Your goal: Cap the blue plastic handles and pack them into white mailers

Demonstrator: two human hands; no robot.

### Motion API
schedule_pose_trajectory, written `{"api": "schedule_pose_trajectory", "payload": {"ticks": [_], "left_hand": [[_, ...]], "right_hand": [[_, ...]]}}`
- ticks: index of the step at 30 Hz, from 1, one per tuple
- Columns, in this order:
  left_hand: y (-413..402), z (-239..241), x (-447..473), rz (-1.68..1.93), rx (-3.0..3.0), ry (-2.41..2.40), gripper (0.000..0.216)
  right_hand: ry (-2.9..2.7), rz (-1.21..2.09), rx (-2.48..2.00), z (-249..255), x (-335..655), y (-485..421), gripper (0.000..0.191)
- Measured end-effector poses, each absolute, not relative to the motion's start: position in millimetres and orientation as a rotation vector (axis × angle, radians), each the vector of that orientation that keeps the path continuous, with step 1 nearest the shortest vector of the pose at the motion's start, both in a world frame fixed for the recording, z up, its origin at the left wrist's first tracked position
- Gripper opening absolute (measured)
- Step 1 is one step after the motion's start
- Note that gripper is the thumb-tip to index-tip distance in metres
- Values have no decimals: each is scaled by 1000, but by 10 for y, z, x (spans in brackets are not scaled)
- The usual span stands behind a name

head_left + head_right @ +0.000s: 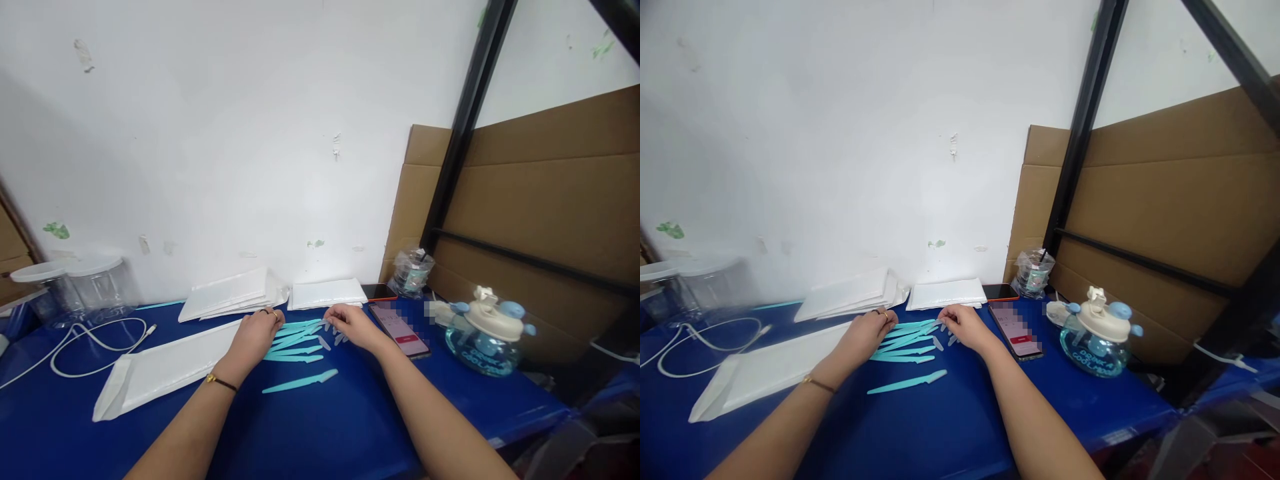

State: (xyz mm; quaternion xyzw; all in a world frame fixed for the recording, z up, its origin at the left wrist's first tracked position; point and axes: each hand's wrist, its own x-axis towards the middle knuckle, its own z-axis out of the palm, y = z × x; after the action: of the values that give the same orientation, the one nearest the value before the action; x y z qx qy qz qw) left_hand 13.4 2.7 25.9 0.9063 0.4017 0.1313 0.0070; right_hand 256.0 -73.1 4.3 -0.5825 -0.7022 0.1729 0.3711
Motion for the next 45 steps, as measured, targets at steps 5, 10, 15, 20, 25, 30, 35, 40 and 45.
{"api": "schedule_pose_trajectory", "payload": {"ticks": [5,10,15,20,25,30,35,40,45], "left_hand": [[-3,286,135,433,2826,1227,22],[-28,283,158,422,2788,1108,23],[-74,300,134,300,2674,942,22],[-154,335,74,59,2572,858,20],[-158,329,85,50,2546,888,18],[-94,274,112,207,2687,1012,17],[-97,199,162,208,2746,1035,10],[-141,228,191,179,2723,1092,10],[-112,220,179,229,2681,1051,11]], "right_hand": [[-1790,494,-1455,60,2540,-744,19],[-1781,598,-1433,30,2508,-739,21],[-1818,763,-1428,63,2497,-784,23],[-2017,953,-1425,155,2489,-874,20],[-2062,754,-1507,137,2510,-858,15],[-1998,396,-1678,20,2463,-786,9],[-2101,179,-1733,-21,2377,-791,7],[-2175,35,-1820,5,2367,-797,5],[-2225,-9,-1815,12,2376,-796,5]]}}
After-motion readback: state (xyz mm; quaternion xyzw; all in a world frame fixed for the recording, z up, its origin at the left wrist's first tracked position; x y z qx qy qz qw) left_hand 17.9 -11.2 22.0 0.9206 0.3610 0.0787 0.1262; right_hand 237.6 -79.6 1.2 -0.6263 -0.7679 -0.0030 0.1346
